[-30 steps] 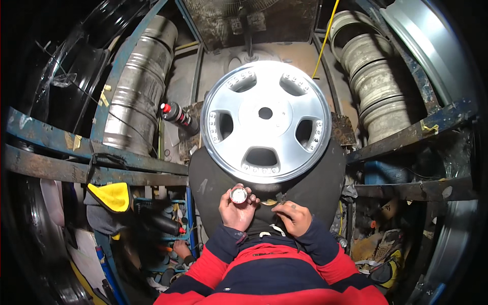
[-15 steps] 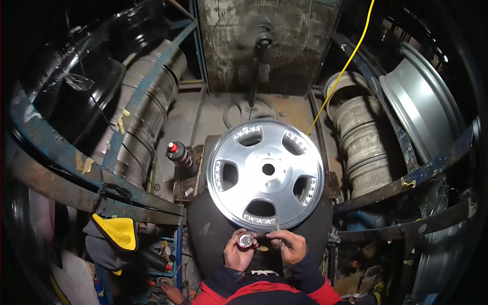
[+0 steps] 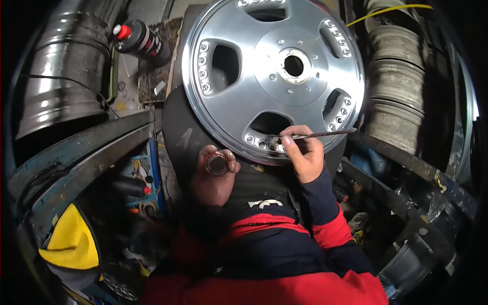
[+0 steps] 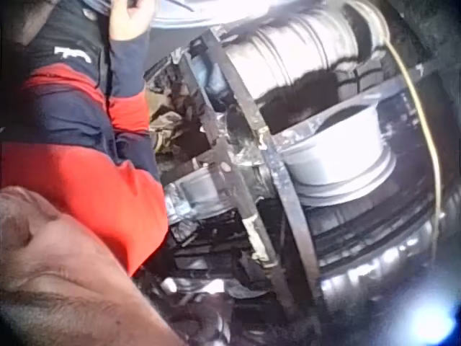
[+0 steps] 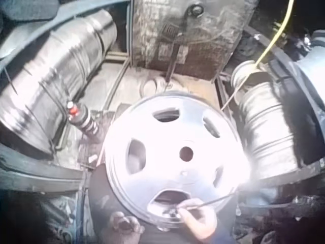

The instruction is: The person paints the small decorative bolts and crevices on a silver car rim using a fine brush and red paint. They rotate the rim on their lap to reach different sections.

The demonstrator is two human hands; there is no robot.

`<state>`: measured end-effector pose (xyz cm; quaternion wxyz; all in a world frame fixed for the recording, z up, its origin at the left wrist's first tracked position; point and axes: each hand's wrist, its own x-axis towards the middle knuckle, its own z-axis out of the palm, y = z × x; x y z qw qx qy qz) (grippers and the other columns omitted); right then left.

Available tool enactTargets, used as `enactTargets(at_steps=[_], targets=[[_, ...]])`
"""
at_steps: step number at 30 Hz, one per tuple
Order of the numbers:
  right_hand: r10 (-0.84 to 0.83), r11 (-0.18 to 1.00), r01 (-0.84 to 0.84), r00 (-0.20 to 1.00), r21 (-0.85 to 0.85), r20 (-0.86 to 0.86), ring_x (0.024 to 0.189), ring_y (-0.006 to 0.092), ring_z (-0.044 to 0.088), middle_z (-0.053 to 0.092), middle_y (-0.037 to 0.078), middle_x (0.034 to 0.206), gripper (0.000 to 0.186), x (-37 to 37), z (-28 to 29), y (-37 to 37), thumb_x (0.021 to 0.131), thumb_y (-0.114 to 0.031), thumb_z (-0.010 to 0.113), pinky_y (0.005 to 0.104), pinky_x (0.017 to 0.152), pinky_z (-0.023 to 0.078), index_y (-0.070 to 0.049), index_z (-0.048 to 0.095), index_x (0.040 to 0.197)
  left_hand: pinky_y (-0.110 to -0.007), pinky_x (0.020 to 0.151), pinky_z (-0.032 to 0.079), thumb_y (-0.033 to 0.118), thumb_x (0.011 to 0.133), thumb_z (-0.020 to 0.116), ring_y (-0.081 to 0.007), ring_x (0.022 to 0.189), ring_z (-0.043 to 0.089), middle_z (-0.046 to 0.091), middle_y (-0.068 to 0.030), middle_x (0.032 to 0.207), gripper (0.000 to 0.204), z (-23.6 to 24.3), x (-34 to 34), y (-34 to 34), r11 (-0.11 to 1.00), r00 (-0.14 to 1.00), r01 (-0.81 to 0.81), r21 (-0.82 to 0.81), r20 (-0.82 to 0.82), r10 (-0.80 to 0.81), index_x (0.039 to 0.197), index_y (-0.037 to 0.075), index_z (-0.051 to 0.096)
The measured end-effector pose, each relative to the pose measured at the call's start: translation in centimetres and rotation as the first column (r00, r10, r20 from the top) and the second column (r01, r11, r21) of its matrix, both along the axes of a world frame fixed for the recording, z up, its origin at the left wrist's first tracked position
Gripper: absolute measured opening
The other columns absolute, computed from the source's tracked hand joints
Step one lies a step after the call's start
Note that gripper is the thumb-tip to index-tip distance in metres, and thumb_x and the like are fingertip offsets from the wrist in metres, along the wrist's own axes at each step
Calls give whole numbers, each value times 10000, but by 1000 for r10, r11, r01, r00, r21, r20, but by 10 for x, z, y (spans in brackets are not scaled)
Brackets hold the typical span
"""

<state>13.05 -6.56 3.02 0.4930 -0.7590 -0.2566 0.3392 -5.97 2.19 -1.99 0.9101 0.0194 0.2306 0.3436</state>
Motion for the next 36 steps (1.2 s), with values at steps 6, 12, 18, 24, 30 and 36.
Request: enactTargets(at_steps=[6, 12, 18, 24, 30, 36], targets=[[57, 997, -55, 998, -45, 40, 605, 65, 542, 616, 15, 705, 99, -14, -14, 10, 886, -83, 640, 222, 560, 429, 6, 633, 929, -356, 732, 382, 337, 980, 434, -213, 756, 535, 608, -135, 917, 283, 5, 5, 5, 996, 999, 23, -87, -26, -25, 1138, 145, 571], [12, 999, -13, 1000, -53, -12, 630, 55, 548, 619, 22, 743, 97, -13, -20, 19, 898, -69, 629, 206, 571, 431, 23, 632, 930, -380, 775, 384, 376, 997, 396, -250, 827, 528, 590, -195, 973, 346, -5, 4, 10, 998, 991, 38, -50, 127, -31, 1130, 87, 533], [33, 997, -34, 999, -67, -14, 629, 46, 532, 619, 21, 756, 105, -11, -21, 17, 899, -78, 632, 201, 561, 414, 22, 629, 930, -382, 773, 385, 375, 991, 396, -248, 831, 516, 580, -194, 950, 352, -3, 6, 11, 996, 994, 38, -81, 106, -30, 1119, 75, 531], [61, 995, -62, 998, -78, -21, 633, 48, 540, 621, 24, 752, 108, -14, -18, 10, 901, -79, 628, 204, 560, 419, 21, 626, 942, -377, 777, 388, 356, 974, 408, -245, 871, 511, 581, -195, 983, 368, -2, 7, 8, 995, 995, 21, -99, 102, -11, 1131, 48, 533], [-3, 999, 2, 1000, 38, 3, 649, 70, 568, 627, 24, 730, 116, -14, -16, 9, 897, -78, 632, 220, 592, 456, 26, 628, 948, -369, 778, 388, 354, 961, 419, -230, 861, 527, 611, -169, 1018, 386, -5, 5, 6, 998, 996, 36, -45, 78, -33, 1167, 54, 549], [132, 991, -130, 977, -24, 167, 619, 159, 617, 643, 96, 719, 84, -17, -9, 13, 876, -59, 635, 280, 589, 483, 15, 646, 913, -359, 746, 380, 376, 953, 425, -210, 750, 536, 647, -146, 977, 385, -3, 10, 5, 998, 1000, 25, -50, 10, -24, 1139, 78, 582]])
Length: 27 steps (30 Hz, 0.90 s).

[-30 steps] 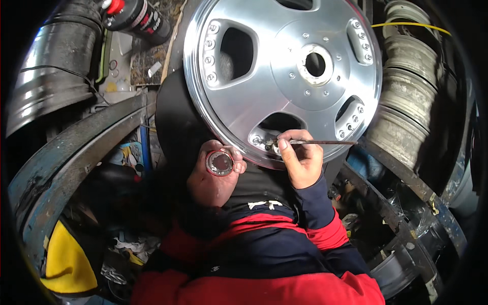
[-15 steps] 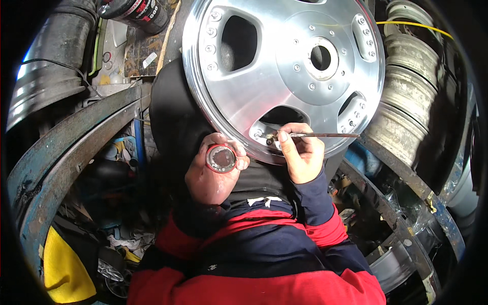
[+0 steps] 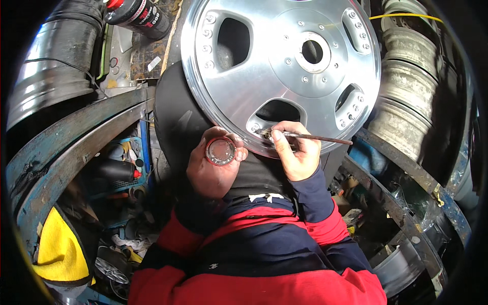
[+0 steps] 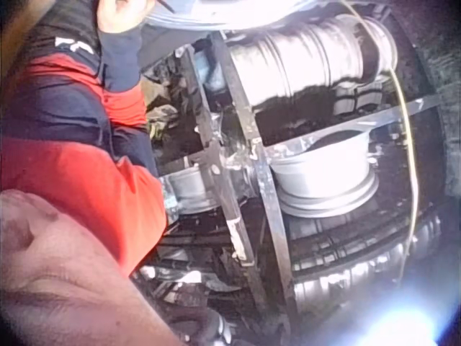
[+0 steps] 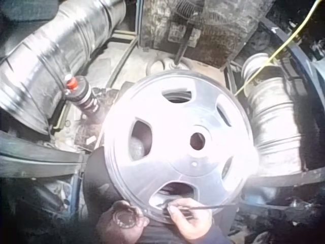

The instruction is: The person paints the small decorative bolts and crevices on a silver car rim using a fine brush and red paint. They rotate the rim on their lap to reach different sections.

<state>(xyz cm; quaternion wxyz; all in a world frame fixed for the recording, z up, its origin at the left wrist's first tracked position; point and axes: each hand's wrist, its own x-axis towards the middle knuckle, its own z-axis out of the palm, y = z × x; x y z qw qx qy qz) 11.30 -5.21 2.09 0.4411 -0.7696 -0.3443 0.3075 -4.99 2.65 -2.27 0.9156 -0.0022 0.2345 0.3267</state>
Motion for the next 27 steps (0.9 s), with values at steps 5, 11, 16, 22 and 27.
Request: enactTargets(at_steps=[5, 11, 16, 22, 27], targets=[[53, 999, -52, 998, -12, 37, 609, 149, 614, 637, 91, 704, 78, -1, 2, 3, 875, -48, 631, 281, 567, 481, 16, 644, 918, -357, 739, 390, 367, 945, 436, -210, 744, 546, 650, -146, 966, 375, 1, 1, 0, 1000, 1000, 0, 1, -21, 0, 1128, 81, 594], [12, 1000, -12, 1000, 7, 27, 611, 148, 621, 640, 98, 713, 87, -4, 1, 0, 874, -53, 635, 281, 563, 485, 12, 642, 931, -374, 773, 412, 338, 945, 448, -266, 932, 545, 621, -190, 1008, 384, -6, -3, -1, 999, 996, -23, -24, 86, 25, 1132, 30, 581], [19, 999, -17, 998, -27, 62, 638, 150, 631, 649, 101, 747, 99, -5, 1, 1, 864, -58, 655, 276, 585, 493, 10, 645, 935, -381, 766, 408, 339, 938, 450, -270, 938, 540, 612, -187, 1000, 378, -3, -2, -1, 998, 996, -23, -50, 82, 27, 1113, 30, 580], [-14, 1000, 14, 999, 0, 40, 654, 164, 639, 655, 107, 771, 104, -7, -2, -4, 866, -64, 658, 278, 598, 496, 7, 649, 942, -379, 736, 404, 341, 920, 453, -241, 723, 569, 652, -146, 921, 340, 4, 2, 1, 998, 999, -15, -53, -53, 13, 1074, 85, 615], [39, 999, -37, 995, -24, 92, 662, 149, 638, 659, 107, 786, 105, -6, 1, -1, 869, -64, 661, 274, 599, 496, 8, 649, 945, -381, 770, 401, 339, 931, 454, -264, 932, 530, 601, -188, 997, 377, -3, -1, 0, 999, 996, -26, -45, 84, 30, 1112, 29, 569]])
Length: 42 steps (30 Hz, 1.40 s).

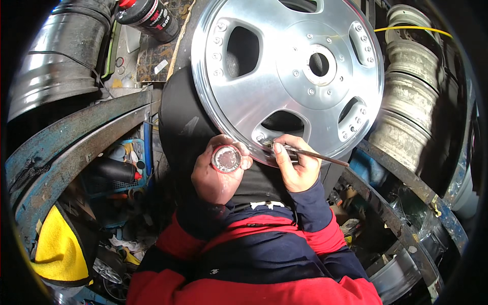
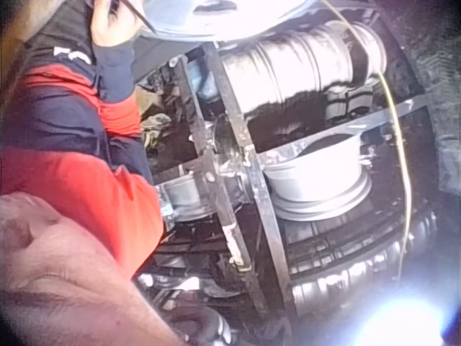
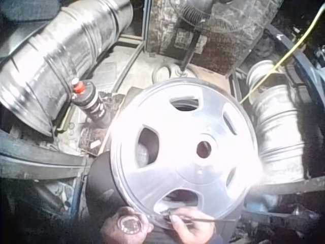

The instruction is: The person paints the small decorative bolts and crevices on a silver car rim using a fine brush and red paint. They rotate the rim on their lap to reach different sections.

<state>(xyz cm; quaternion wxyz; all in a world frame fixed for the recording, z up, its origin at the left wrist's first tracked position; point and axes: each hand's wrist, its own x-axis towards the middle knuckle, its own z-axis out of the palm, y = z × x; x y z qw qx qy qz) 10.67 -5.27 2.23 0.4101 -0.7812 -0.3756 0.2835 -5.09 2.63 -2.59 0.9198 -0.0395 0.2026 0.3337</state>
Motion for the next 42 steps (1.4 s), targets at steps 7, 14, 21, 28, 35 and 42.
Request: enactTargets(at_steps=[7, 14, 21, 28, 35, 42], targets=[[-38, 998, 39, 999, 55, -16, 645, 164, 631, 658, 104, 789, 102, -3, -3, -3, 869, -59, 660, 277, 600, 494, 5, 650, 948, -378, 735, 403, 353, 915, 465, -241, 725, 571, 653, -145, 922, 350, 9, 3, 1, 999, 989, 12, -41, -144, -18, 1069, 79, 620], [-29, 999, 28, 998, 34, 48, 648, 167, 626, 654, 106, 800, 97, -4, -2, -2, 865, -52, 661, 283, 600, 493, 2, 652, 945, -375, 726, 407, 352, 918, 456, -241, 745, 579, 657, -142, 927, 359, 8, 3, 1, 1000, 993, 15, -14, -121, -16, 1068, 69, 618], [9, 997, -16, 996, 73, 90, 633, 179, 625, 650, 114, 792, 88, -4, -5, -6, 859, -37, 660, 276, 583, 489, 1, 652, 938, -379, 738, 408, 356, 919, 456, -237, 752, 572, 660, -138, 944, 360, 8, 2, 1, 999, 992, 13, -44, -126, -18, 1070, 72, 617], [-76, 997, 76, 997, 34, -5, 680, 206, 646, 663, 121, 814, 105, -9, -2, -3, 841, -42, 678, 296, 617, 501, 2, 656, 934, -375, 743, 408, 356, 917, 465, -226, 777, 574, 664, -130, 952, 353, 9, 3, 3, 999, 992, 16, -43, -125, -21, 1066, 75, 619], [-10, 999, 8, 998, 44, 61, 716, 196, 651, 667, 117, 825, 99, -6, -6, -7, 852, -39, 668, 291, 658, 507, 3, 656, 941, -380, 728, 415, 345, 914, 474, -210, 827, 589, 658, -102, 938, 340, 11, 3, 4, 999, 992, 21, -28, -122, -24, 1061, 75, 621], [-210, 970, 214, 977, 115, -45, 783, 158, 642, 675, 112, 860, 140, -8, -4, -16, 853, -41, 668, 272, 717, 503, 16, 654, 980, -382, 780, 421, 325, 932, 467, -269, 951, 554, 607, -206, 1027, 385, -2, -2, -2, 1000, 1000, 2, 24, 16, -2, 1133, 8, 556]])
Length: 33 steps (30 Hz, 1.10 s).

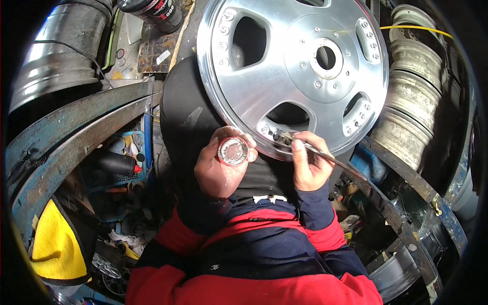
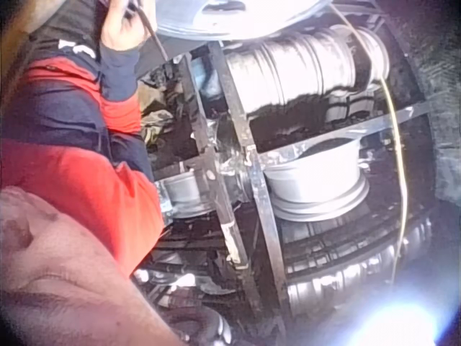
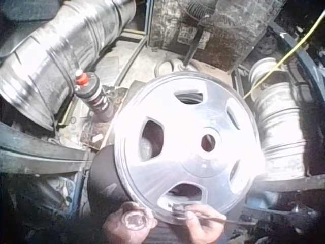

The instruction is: The person paints the small decorative bolts and crevices on a silver car rim using a fine brush and red paint. They rotate the rim on their lap to reach different sections.

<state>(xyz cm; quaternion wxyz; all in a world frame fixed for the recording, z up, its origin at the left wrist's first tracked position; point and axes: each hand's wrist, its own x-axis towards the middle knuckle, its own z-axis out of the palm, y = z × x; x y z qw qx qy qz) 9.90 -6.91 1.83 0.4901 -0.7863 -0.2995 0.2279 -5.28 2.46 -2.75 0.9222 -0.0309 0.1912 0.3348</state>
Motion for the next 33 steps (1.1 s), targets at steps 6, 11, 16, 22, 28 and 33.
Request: enactTargets(at_steps=[6, 11, 16, 22, 28, 33], targets=[[-94, 984, 117, 981, 134, -169, 830, 117, 586, 646, 75, 926, 151, 1, 10, -19, 880, -36, 648, 242, 754, 463, 3, 617, 1022, -407, 838, 464, 286, 948, 479, -291, 981, 587, 605, -224, 1093, 367, -1, 2, -4, 983, 997, 58, 172, -68, -47, 1164, -7, 529], [18, 958, 104, 908, 267, -419, 805, 148, 618, 640, 109, 922, 152, -9, 23, -23, 882, -27, 635, 276, 751, 498, 20, 596, 1021, -449, 930, 454, 254, 955, 495, -307, 1099, 569, 595, -223, 1147, 346, 4, 3, -11, 906, 974, 165, 390, -209, -87, 1195, 5, 506], [89, 986, -59, 976, 154, -197, 782, 168, 648, 675, 115, 885, 123, -12, 30, -20, 831, -16, 673, 269, 724, 500, 22, 654, 946, -438, 989, 440, 181, 921, 550, -296, 1162, 548, 573, -209, 1200, 351, 5, 3, -11, 827, 963, 221, 518, -250, -100, 1204, -16, 483], [204, 967, -215, 975, 135, 92, 672, 221, 660, 673, 126, 794, 122, -7, 31, -16, 780, 4, 694, 294, 629, 516, 10, 667, 899, -428, 998, 435, 157, 889, 592, -286, 1178, 534, 559, -201, 1208, 364, 6, 2, -11, 807, 951, 252, 534, -292, -103, 1194, -13, 488], [236, 956, -259, 958, 138, 163, 663, 234, 662, 671, 127, 774, 136, -8, 33, -11, 750, 21, 701, 303, 625, 521, 15, 665, 881, -431, 995, 437, 144, 868, 614, -287, 1176, 533, 553, -204, 1209, 368, 4, 2, -12, 805, 951, 248, 539, -296, -95, 1180, -9, 493], [252, 954, -272, 955, 125, 156, 673, 245, 666, 671, 131, 773, 140, -8, 32, -10, 738, 31, 698, 305, 631, 524, 17, 663, 873, -426, 987, 443, 145, 864, 619, -284, 1166, 539, 551, -213, 1203, 368, 5, 3, -11, 786, 948, 259, 561, -303, -96, 1176, -6, 496]])
